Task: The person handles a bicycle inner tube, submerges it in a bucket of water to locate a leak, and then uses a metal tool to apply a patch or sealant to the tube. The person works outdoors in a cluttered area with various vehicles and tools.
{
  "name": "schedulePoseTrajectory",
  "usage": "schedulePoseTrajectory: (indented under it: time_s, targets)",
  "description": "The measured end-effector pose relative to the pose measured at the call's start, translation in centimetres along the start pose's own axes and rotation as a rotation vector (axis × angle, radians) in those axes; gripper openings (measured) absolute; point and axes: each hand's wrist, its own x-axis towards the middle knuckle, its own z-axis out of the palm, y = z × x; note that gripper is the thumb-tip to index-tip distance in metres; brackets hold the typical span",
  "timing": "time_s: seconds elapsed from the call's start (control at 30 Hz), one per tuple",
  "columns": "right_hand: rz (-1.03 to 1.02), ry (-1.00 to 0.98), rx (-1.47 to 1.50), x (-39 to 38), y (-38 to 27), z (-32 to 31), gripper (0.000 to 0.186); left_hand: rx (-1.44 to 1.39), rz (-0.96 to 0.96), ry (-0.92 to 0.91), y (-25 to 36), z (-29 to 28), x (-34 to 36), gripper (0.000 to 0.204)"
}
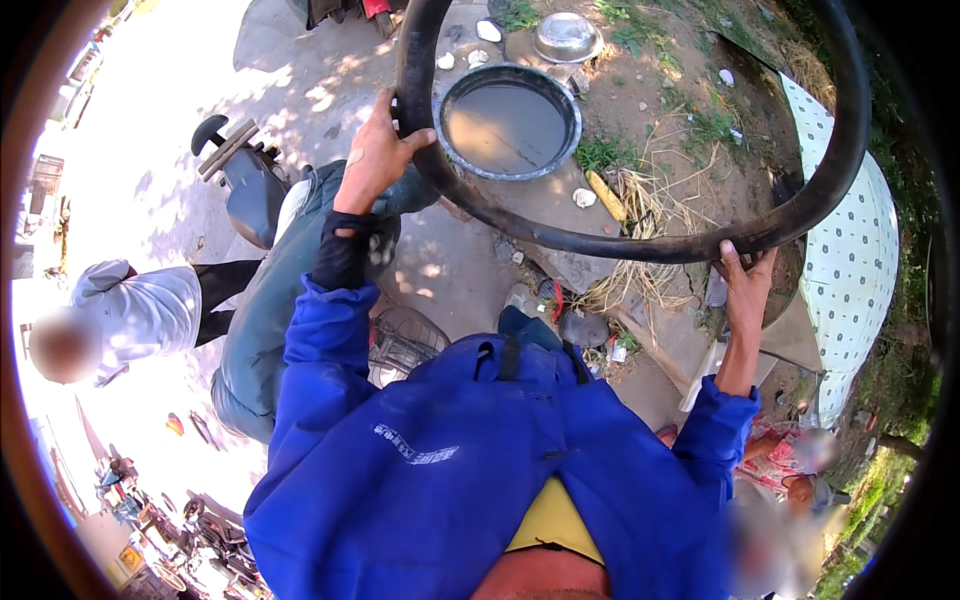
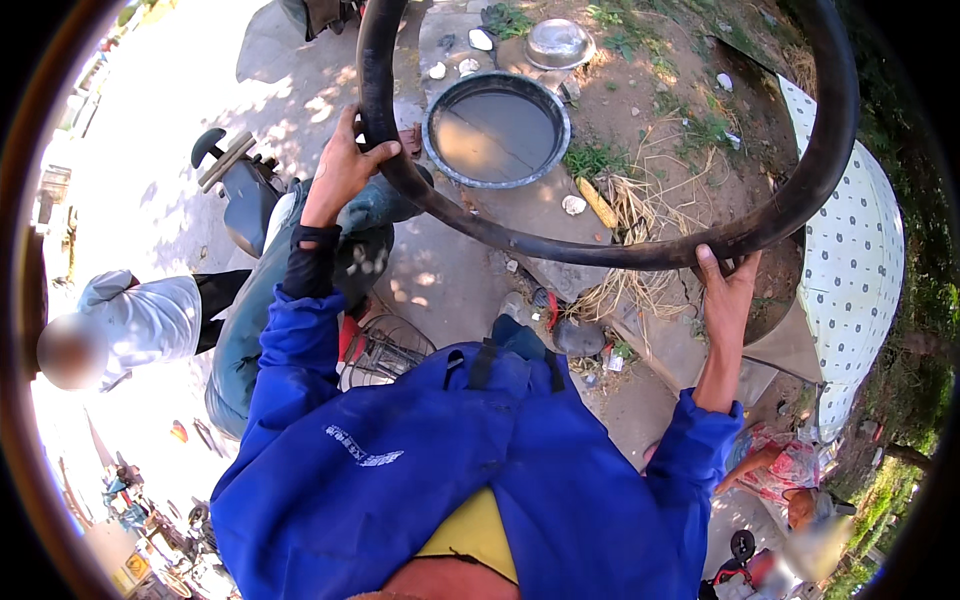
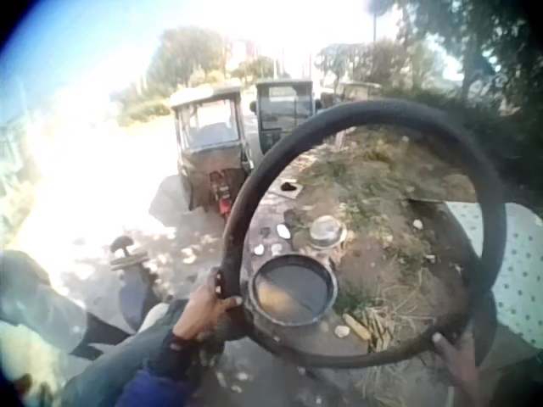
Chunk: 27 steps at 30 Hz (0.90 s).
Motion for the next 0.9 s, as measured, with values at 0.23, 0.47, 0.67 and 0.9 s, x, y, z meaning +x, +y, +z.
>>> schedulePoseTrajectory:
  time_s: [0.23, 0.47, 0.67, 0.9]
  targets:
    - [0.019, -0.090, 0.239, 11.6, 4.2, 9.7, 0.048, -0.309, -0.070, 0.025, -2.8, 2.7, 8.8, 0.064]
    - [0.151, -0.090, 0.251, 18.0, 12.3, 21.1, 0.047, -0.308, -0.160, -0.032, -7.6, 9.4, 16.9, 0.057]
    - [0.147, 0.049, 0.158, 19.0, 19.3, 28.7, 0.050, -0.170, -0.099, -0.285, -20.3, 17.3, 22.9, 0.050]
    - [0.290, 0.237, 0.110, 18.0, 21.3, 33.3, 0.047, -0.264, -0.194, -0.371, -25.8, 21.3, 25.5, 0.056]
